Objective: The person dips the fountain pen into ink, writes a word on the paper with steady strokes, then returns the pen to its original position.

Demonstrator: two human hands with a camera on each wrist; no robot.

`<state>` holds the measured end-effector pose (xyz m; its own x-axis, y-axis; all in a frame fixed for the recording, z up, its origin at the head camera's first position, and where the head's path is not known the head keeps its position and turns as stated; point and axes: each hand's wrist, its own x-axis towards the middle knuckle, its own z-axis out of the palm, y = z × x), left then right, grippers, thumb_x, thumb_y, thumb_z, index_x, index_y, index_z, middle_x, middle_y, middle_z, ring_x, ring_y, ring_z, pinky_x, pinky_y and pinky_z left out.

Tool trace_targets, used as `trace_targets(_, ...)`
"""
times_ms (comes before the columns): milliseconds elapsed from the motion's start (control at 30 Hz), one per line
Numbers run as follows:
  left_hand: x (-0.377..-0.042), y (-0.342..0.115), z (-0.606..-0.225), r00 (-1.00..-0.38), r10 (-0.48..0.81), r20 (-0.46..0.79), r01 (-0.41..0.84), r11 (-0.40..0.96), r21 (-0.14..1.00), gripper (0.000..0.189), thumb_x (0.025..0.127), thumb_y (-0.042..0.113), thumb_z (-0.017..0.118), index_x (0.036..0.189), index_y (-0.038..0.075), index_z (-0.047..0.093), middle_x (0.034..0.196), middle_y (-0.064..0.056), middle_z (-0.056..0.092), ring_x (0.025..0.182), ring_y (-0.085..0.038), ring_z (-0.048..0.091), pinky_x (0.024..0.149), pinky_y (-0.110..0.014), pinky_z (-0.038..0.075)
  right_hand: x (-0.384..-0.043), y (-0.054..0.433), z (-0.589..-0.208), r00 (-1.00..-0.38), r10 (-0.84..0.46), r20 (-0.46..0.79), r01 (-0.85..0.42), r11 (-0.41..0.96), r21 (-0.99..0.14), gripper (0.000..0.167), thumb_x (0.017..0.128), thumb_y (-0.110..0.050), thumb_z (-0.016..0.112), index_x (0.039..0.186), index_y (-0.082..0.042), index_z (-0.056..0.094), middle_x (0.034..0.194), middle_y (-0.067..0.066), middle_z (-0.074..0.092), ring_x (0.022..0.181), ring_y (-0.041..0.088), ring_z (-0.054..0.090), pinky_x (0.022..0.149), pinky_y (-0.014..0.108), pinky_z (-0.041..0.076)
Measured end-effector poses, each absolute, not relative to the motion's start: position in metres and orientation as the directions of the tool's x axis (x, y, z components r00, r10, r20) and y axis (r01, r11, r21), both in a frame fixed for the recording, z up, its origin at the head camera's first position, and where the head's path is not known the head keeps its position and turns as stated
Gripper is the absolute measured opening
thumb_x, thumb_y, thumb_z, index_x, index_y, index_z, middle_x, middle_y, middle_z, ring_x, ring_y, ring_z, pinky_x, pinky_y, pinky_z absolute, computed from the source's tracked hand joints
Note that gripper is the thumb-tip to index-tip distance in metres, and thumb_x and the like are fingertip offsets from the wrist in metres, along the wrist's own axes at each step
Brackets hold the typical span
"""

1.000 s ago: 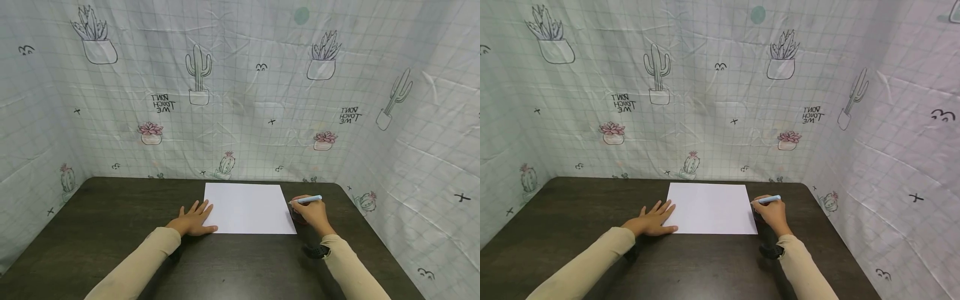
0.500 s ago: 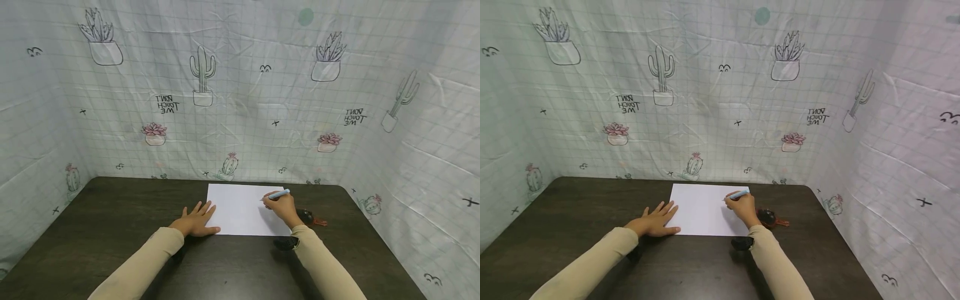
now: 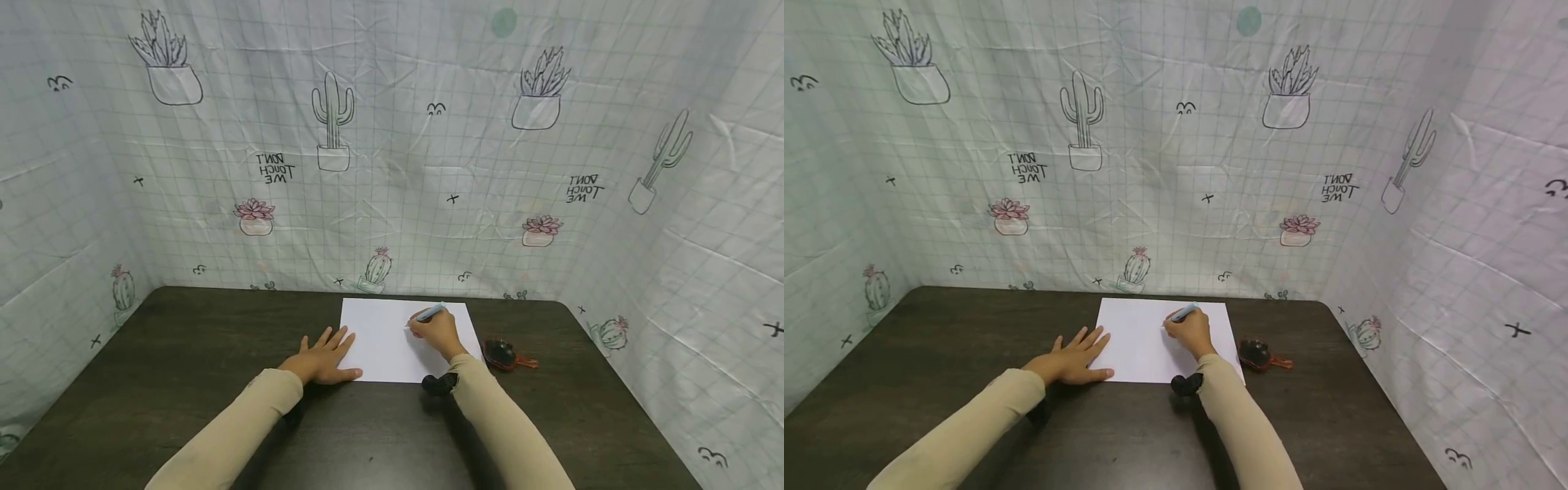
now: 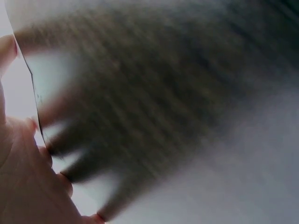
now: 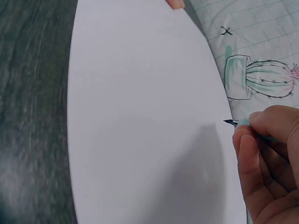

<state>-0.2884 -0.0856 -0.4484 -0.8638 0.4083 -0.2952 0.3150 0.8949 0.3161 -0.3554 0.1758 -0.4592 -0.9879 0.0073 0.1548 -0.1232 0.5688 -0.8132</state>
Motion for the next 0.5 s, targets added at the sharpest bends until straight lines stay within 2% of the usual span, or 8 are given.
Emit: trace_targets(500,-0.290,-0.085,-0.452,-0.870,0.397,-0.293,0.305,0.899,0.314,0.082,0.093,0.062,0.045,0.156,0.021,0.013,0.162,-0.002,0.004,0.148,-0.032,0.001,0.109,-0.067,0.000,-0.360,0.160,-0.462,-0.990,0.007,0.139,-0.107,0.595,-0.796,0.005,0.079,-0.012,0.075,0.080,-0.007,0.077,0.062,0.001,0.068,0.054,0.009,0.060,0.052,0.022,0.045)
